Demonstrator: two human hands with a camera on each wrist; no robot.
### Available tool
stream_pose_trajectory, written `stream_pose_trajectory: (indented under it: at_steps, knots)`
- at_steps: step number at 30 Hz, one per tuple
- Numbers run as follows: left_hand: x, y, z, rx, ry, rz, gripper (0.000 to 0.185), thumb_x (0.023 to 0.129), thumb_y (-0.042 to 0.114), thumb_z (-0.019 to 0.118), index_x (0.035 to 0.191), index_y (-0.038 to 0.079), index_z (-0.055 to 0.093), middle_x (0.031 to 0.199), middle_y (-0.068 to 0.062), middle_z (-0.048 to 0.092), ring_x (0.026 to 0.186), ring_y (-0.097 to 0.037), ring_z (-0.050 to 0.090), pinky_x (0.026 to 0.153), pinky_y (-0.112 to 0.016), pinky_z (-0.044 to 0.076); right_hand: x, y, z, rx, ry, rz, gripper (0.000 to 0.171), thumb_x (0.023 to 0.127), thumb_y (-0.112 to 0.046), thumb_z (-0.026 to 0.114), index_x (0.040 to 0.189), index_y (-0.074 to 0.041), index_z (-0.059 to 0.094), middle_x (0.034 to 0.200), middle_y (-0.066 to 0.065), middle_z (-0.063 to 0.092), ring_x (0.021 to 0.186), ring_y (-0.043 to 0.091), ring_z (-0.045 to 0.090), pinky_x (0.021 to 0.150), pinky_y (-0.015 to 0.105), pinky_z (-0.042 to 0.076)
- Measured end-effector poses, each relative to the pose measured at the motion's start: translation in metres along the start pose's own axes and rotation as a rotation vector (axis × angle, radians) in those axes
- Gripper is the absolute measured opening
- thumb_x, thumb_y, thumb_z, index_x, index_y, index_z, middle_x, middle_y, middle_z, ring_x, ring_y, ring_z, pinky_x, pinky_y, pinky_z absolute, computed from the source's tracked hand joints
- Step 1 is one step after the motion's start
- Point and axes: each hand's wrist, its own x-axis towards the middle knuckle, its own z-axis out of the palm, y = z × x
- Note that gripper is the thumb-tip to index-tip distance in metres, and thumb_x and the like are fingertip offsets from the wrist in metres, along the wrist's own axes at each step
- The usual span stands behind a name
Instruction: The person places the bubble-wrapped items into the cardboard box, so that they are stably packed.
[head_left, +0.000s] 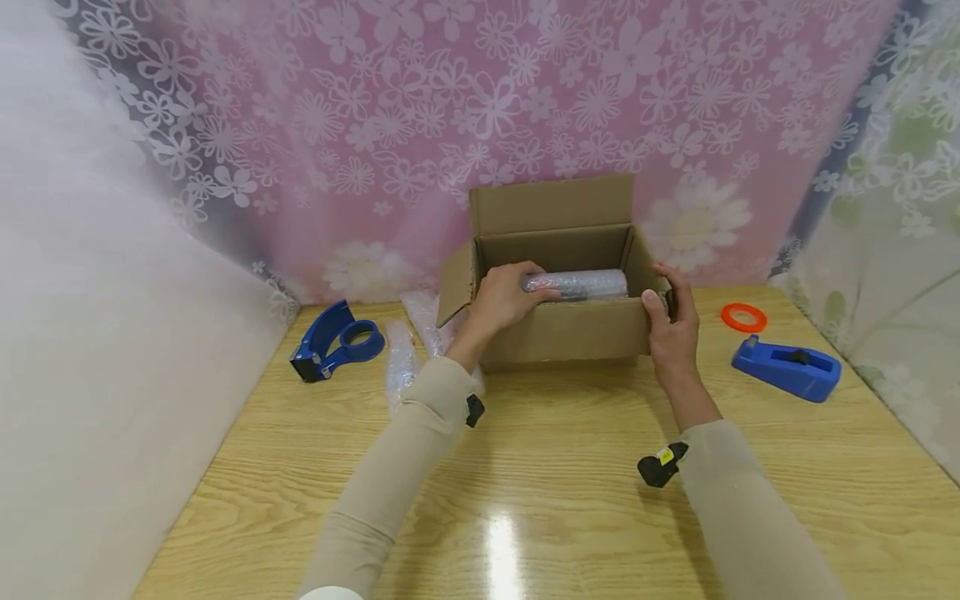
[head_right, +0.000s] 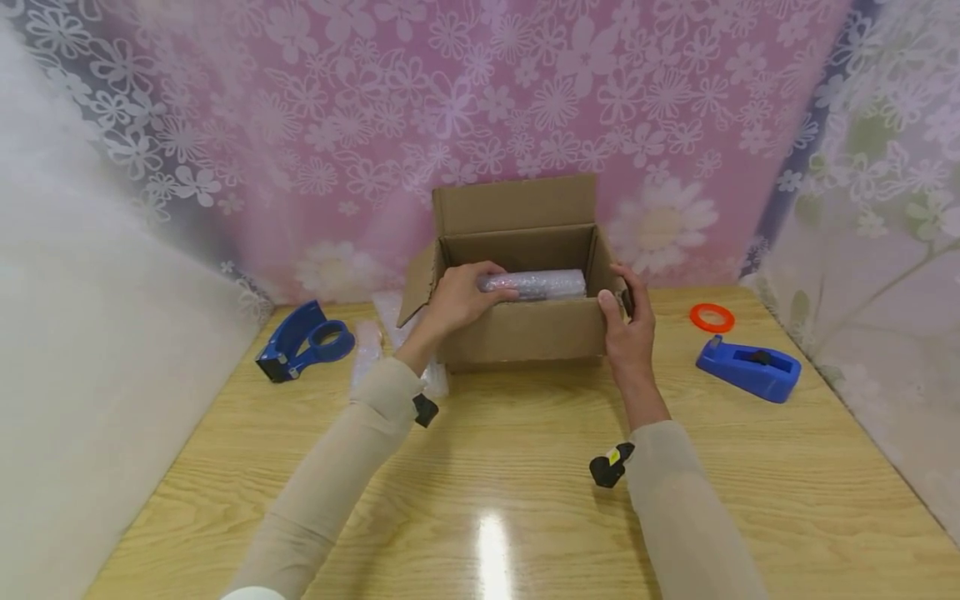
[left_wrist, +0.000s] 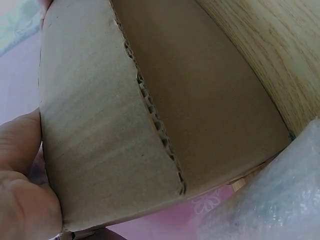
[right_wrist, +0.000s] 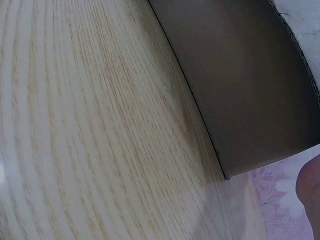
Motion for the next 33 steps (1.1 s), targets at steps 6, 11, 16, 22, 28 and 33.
stream_pose_trajectory:
  at_steps: [6,11,16,22,28,33]
  knots:
    - [0.000,0.002,-0.001,-0.013,-0.066,-0.055,0.056,0.096,0.050,0.071,0.143,0.020,0.065,0.140,-0.010,0.065,0.132,-0.031,0.058,0.110,-0.051,0.047,-0.001,-0.003,-0.002,-0.012,-0.022,0.005,0.044,0.103,-0.010,0.061,0.147,-0.006,0.055,0.159,0.010,0.045,0.138,0.011,0.042,0.108,0.019,0.035]
    - [0.001,0.005,0.002,0.033,-0.089,-0.056,0.054,0.099,0.053,0.067,0.145,0.026,0.062,0.141,-0.005,0.064,0.134,-0.028,0.057,0.117,-0.057,0.037,-0.002,-0.004,-0.003,0.006,-0.026,0.017,0.043,0.105,-0.010,0.060,0.147,-0.006,0.055,0.156,0.001,0.048,0.108,0.012,0.043,0.092,0.021,0.036]
    - [0.002,0.005,0.003,0.028,-0.066,-0.040,0.053,0.098,0.052,0.068,0.144,0.027,0.062,0.142,-0.004,0.064,0.129,-0.027,0.060,0.098,-0.048,0.053,-0.001,-0.003,-0.003,0.025,-0.016,0.002,0.042,0.105,-0.009,0.059,0.147,-0.004,0.055,0.156,0.004,0.048,0.106,0.013,0.042,0.091,0.022,0.037]
    - [0.003,0.001,-0.002,-0.084,-0.077,-0.034,0.052,0.098,0.045,0.071,0.145,0.023,0.061,0.145,-0.008,0.060,0.133,-0.029,0.055,0.103,-0.048,0.051,-0.001,-0.002,-0.002,0.015,-0.028,0.007,0.043,0.104,-0.008,0.060,0.147,-0.004,0.054,0.159,0.007,0.045,0.132,0.014,0.044,0.103,0.019,0.037]
    - [-0.002,-0.004,-0.017,-0.309,-0.062,0.048,0.048,0.098,0.035,0.074,0.142,0.018,0.063,0.138,-0.005,0.065,0.132,-0.025,0.057,0.103,-0.044,0.052,-0.002,-0.002,-0.003,-0.002,-0.013,0.013,0.043,0.104,-0.007,0.059,0.146,-0.004,0.054,0.156,0.004,0.049,0.116,0.012,0.046,0.096,0.020,0.039]
    - [-0.016,-0.005,-0.045,-0.375,-0.043,0.148,0.047,0.099,0.029,0.075,0.142,0.015,0.063,0.136,-0.003,0.067,0.126,-0.023,0.062,0.102,-0.038,0.053,-0.001,-0.003,-0.003,-0.003,-0.013,0.017,0.043,0.104,-0.008,0.060,0.146,-0.005,0.055,0.155,0.002,0.050,0.104,0.012,0.043,0.090,0.022,0.039]
